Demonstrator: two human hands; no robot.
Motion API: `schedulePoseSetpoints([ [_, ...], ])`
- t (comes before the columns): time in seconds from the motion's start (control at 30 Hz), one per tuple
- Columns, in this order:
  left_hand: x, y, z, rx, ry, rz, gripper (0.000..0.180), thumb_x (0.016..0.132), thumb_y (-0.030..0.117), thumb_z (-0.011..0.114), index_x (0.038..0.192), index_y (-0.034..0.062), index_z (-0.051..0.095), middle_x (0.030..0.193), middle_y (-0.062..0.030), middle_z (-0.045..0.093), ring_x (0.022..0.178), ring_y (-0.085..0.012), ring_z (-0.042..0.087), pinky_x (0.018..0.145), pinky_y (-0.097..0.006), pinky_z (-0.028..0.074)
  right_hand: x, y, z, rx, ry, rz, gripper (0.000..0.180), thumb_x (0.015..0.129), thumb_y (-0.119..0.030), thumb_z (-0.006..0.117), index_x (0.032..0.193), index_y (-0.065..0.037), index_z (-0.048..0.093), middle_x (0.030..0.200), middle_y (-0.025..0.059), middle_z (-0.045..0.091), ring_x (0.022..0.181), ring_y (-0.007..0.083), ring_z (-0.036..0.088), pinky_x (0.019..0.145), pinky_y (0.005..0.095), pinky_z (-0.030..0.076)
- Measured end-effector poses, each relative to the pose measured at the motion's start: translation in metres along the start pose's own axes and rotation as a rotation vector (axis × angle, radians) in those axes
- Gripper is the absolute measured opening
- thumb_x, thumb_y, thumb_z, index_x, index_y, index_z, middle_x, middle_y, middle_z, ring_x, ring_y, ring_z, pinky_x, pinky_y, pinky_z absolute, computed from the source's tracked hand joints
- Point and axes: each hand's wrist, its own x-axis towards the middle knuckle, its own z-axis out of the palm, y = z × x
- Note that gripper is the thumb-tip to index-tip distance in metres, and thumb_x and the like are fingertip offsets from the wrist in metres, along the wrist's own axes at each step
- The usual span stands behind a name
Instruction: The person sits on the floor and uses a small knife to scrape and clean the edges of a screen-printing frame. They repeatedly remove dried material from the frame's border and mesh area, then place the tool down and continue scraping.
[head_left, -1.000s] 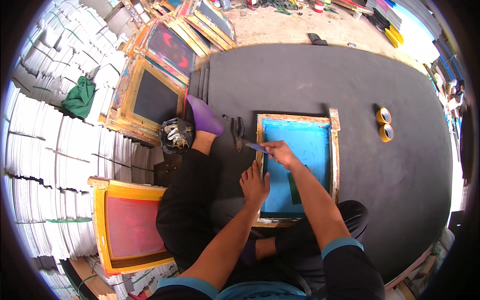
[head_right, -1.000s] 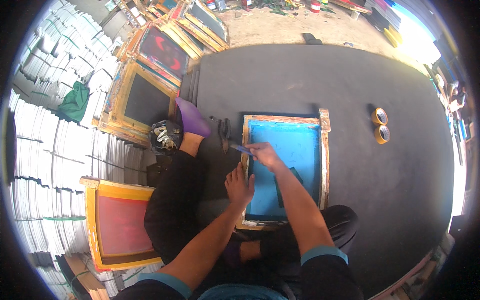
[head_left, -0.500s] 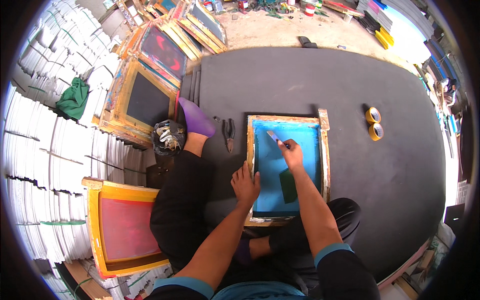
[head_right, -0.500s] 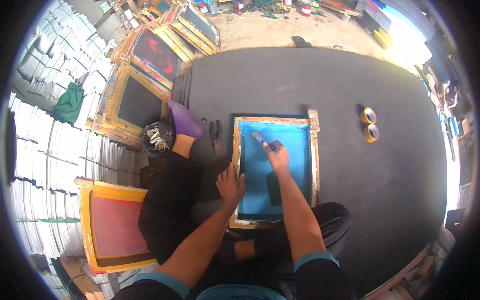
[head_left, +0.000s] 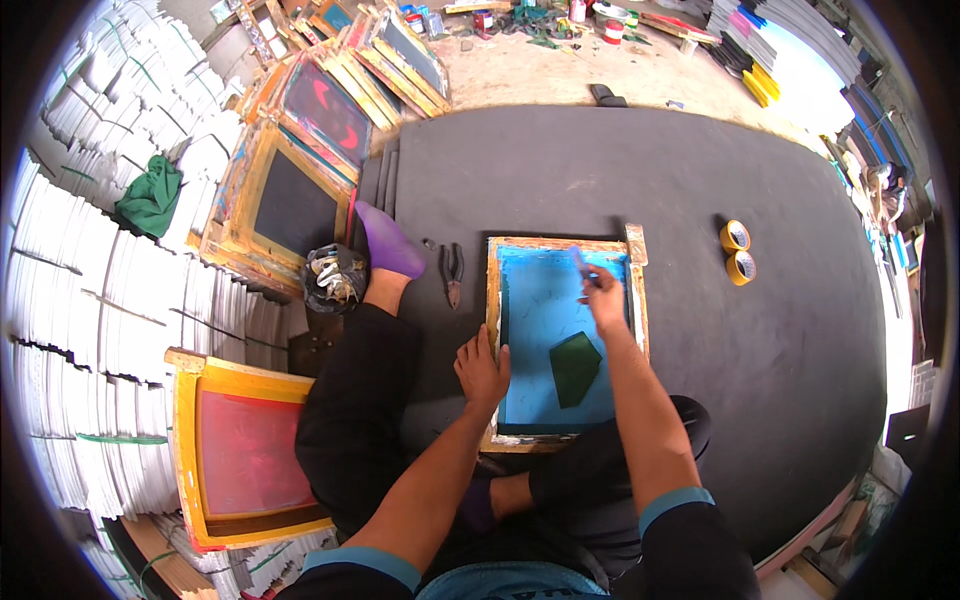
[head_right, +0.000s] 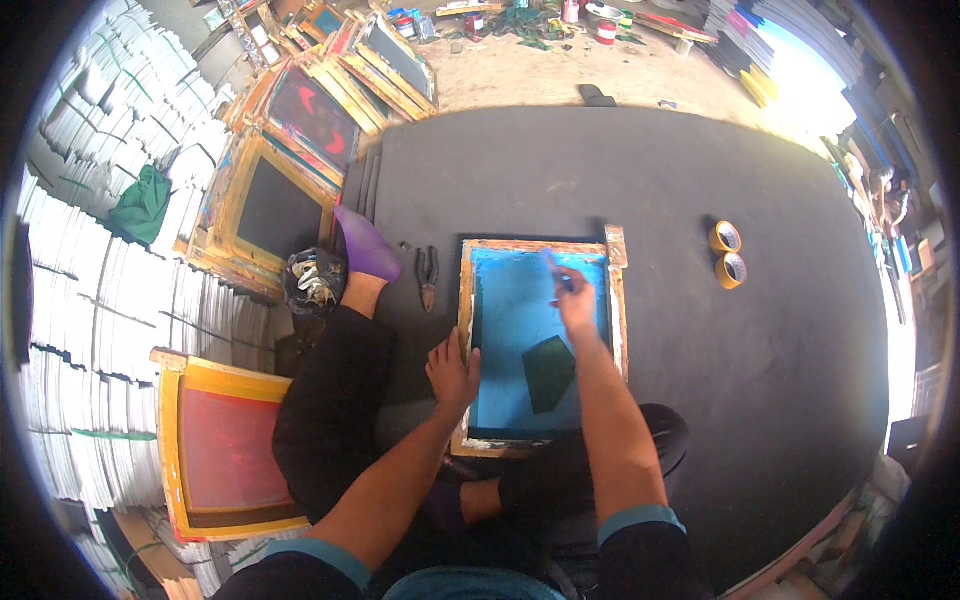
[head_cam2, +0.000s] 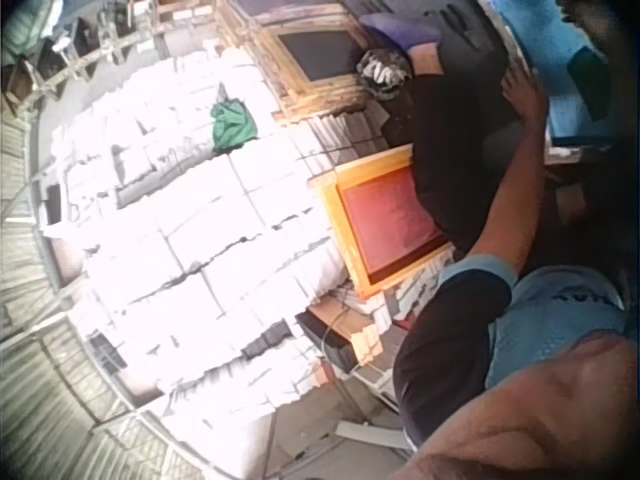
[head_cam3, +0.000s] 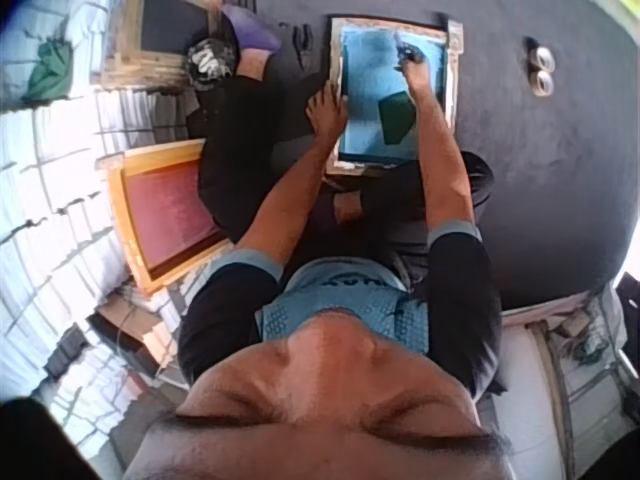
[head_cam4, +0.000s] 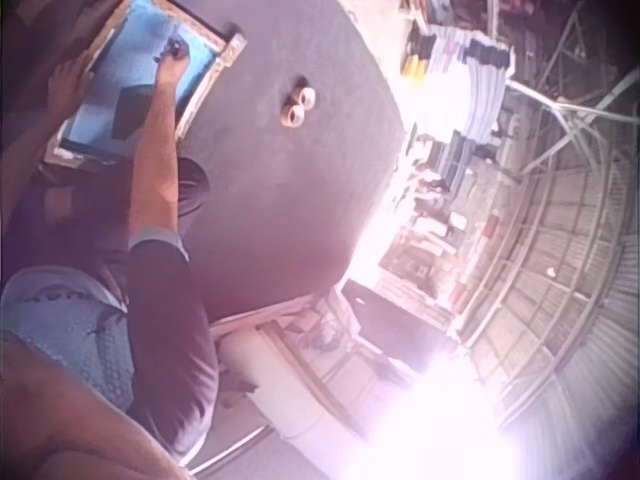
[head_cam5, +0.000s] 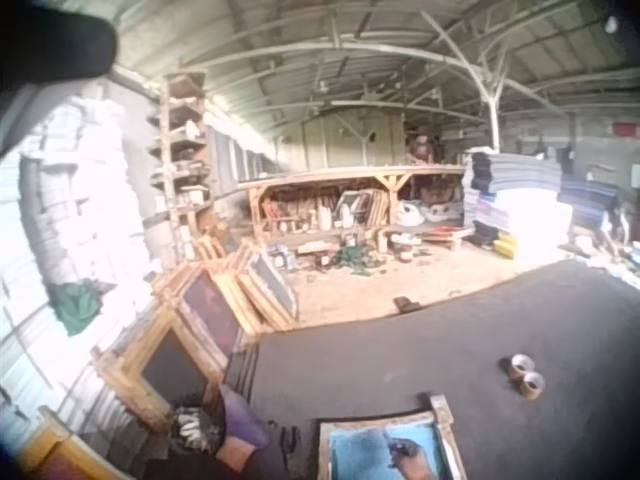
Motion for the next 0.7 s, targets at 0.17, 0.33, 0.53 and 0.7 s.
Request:
schedulePoseSetpoints([
  [0.17,0.023,0.001,-0.013,-0.071,-0.073,-0.075,0.048,0.098,0.033,0.064,0.137,0.0070,0.058,0.124,-0.0159,0.065,0.117,-0.0380,0.059,0.098,-0.051,0.046,0.029,-0.010,-0.087,-0.650,0.608,-0.083,0.023,0.088,-0.018,0.072,0.108,-0.008,0.076,0.103,0.0172,0.077,0.096,0.0345,0.075,0.086,0.0434,0.057],
  [0.33,0.060,0.006,-0.002,-0.204,0.020,-0.070,0.041,0.097,0.031,0.066,0.130,0.0079,0.061,0.123,-0.0150,0.066,0.108,-0.0390,0.064,0.092,-0.049,0.052,0.016,0.009,-0.134,-0.735,0.711,0.200,0.028,0.090,-0.017,0.063,0.117,-0.012,0.071,0.109,0.0171,0.076,0.106,0.0373,0.072,0.092,0.0486,0.054],
  [0.53,0.078,0.018,0.007,-0.147,-0.009,-0.130,0.045,0.098,0.034,0.066,0.134,0.0076,0.060,0.123,-0.0143,0.062,0.114,-0.0374,0.061,0.094,-0.049,0.051,0.015,0.026,-0.098,-1.094,1.039,0.083,0.027,0.090,-0.019,0.069,0.114,-0.009,0.072,0.114,0.0128,0.074,0.114,0.0309,0.066,0.100,0.0451,0.050],
  [0.7,0.074,0.018,0.019,-0.148,0.022,-0.097,0.048,0.098,0.034,0.065,0.138,0.0074,0.057,0.123,-0.0162,0.060,0.116,-0.0381,0.058,0.095,-0.049,0.051,0.016,0.022,-0.015,-0.865,0.156,-0.607,0.028,0.088,-0.020,0.077,0.114,-0.011,0.073,0.109,0.0092,0.071,0.109,0.0303,0.064,0.095,0.0431,0.054],
])
